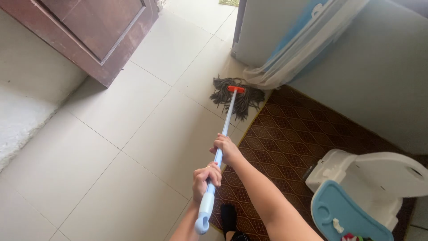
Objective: The recorder uses a mop to clean the tiled floor of a room.
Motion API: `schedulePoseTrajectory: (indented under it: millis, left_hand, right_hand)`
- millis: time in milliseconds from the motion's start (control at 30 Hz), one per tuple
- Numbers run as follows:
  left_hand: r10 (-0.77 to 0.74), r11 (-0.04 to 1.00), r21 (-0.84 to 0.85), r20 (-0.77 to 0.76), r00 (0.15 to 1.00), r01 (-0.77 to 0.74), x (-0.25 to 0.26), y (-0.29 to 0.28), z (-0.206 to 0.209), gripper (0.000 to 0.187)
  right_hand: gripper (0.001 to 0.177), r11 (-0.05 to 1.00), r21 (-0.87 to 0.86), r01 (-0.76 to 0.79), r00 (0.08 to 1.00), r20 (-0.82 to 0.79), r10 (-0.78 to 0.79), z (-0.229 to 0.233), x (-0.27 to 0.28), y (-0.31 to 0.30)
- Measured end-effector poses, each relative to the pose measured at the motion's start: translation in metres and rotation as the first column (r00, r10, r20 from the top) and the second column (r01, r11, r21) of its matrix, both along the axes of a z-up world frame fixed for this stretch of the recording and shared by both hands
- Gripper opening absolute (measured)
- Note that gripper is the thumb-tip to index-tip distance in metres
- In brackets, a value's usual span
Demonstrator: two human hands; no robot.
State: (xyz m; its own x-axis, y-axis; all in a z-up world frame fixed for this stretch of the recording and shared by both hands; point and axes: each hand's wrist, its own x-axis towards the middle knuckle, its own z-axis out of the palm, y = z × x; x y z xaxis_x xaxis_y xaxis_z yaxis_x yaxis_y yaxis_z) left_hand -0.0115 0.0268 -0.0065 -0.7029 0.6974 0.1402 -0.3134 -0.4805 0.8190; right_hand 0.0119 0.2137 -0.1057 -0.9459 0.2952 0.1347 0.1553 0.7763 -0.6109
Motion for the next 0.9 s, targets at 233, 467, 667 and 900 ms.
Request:
schedulePoseTrajectory:
  millis: [233,467,667,900]
  left_hand:
    - [0.109,0.983,0.125,0.203,0.973,-0.136,0.004,-0.024,-0.042,0.049]
    - [0.091,0.954,0.254,0.269,0.959,-0.162,0.005,-0.17,-0.008,0.052]
    - [-0.16,0.977,0.154,0.057,0.985,0.15,0.005,-0.299,0.058,0.06]
    - [-0.302,0.94,0.225,0.896,0.324,0.255,0.034,-0.488,0.058,0.042]
  right_hand:
    - [0.028,0.997,0.068,-0.043,0.998,0.042,0.04,-0.009,-0.018,-0.017]
    - [0.043,0.958,-0.054,-0.282,0.937,0.202,0.287,0.062,-0.015,-0.138]
    - [0.047,0.929,-0.172,-0.328,0.945,-0.063,0.322,0.092,0.028,-0.263]
    - [0.044,0.822,-0.337,-0.46,0.888,-0.173,0.426,0.131,0.099,-0.41]
